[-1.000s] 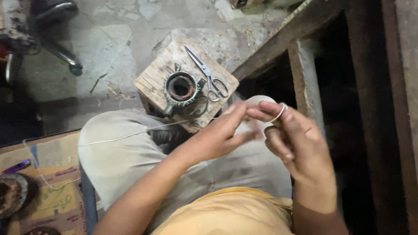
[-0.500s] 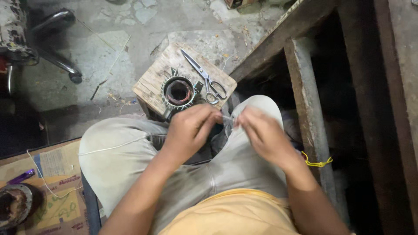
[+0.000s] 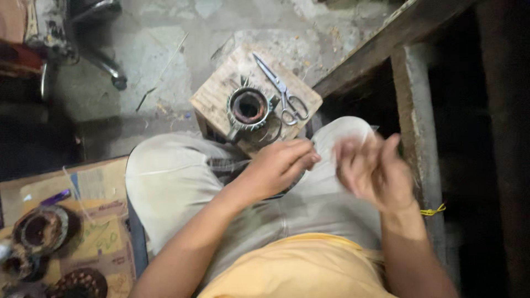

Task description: The person sits on the floor and works on a motor stator, using scissors to cut and tie white string around the copper windings. They also use a screwdriver to adjust the component and handle a roll of string.

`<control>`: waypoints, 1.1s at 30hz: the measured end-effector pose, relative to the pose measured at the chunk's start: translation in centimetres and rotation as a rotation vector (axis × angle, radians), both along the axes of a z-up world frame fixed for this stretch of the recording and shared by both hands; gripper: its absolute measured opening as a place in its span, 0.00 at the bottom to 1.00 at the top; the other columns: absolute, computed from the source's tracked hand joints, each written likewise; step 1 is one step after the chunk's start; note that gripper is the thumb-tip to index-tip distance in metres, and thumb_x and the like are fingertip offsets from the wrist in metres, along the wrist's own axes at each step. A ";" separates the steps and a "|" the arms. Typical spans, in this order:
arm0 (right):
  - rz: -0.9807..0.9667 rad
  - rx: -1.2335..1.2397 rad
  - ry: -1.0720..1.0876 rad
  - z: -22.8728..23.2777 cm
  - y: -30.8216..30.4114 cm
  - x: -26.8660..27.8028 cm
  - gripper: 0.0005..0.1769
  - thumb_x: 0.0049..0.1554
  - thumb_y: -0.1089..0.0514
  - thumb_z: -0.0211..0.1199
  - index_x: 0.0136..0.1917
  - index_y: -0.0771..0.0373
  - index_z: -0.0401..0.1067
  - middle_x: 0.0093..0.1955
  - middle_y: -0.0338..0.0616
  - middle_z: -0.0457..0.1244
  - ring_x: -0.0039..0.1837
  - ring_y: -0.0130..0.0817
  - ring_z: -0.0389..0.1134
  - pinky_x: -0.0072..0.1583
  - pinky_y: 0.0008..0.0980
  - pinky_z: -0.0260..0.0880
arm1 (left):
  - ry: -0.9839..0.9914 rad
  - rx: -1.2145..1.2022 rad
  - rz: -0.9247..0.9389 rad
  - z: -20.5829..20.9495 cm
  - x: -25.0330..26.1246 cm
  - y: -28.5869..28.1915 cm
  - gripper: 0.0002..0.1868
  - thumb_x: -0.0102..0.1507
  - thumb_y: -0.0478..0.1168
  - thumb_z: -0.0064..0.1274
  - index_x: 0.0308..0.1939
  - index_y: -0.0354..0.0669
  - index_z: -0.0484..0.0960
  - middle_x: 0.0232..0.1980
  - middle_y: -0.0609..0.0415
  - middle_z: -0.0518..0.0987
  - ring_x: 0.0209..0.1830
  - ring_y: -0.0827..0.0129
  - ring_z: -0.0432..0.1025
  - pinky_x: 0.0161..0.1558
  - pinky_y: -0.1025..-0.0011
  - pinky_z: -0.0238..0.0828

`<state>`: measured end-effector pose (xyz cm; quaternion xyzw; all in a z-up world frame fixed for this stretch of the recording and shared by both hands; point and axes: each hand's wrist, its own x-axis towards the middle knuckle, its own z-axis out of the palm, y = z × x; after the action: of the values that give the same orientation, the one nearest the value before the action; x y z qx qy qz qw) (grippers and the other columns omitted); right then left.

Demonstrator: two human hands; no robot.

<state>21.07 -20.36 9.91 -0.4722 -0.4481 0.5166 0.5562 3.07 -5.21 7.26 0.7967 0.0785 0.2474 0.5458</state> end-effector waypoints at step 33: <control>0.132 0.046 0.179 -7.3 -3.6 5.0 0.35 0.75 0.38 0.40 0.52 0.69 0.75 0.46 0.49 0.68 0.43 0.38 0.65 0.47 0.33 0.66 | 0.145 0.133 0.026 -1.7 0.2 0.4 0.14 0.72 0.46 0.48 0.39 0.39 0.75 0.38 0.43 0.76 0.42 0.46 0.73 0.41 0.53 0.67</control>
<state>26.09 -24.01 2.57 -0.3808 -0.4387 0.5815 0.5695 3.25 -4.77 5.53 0.8459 0.1114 0.2010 0.4812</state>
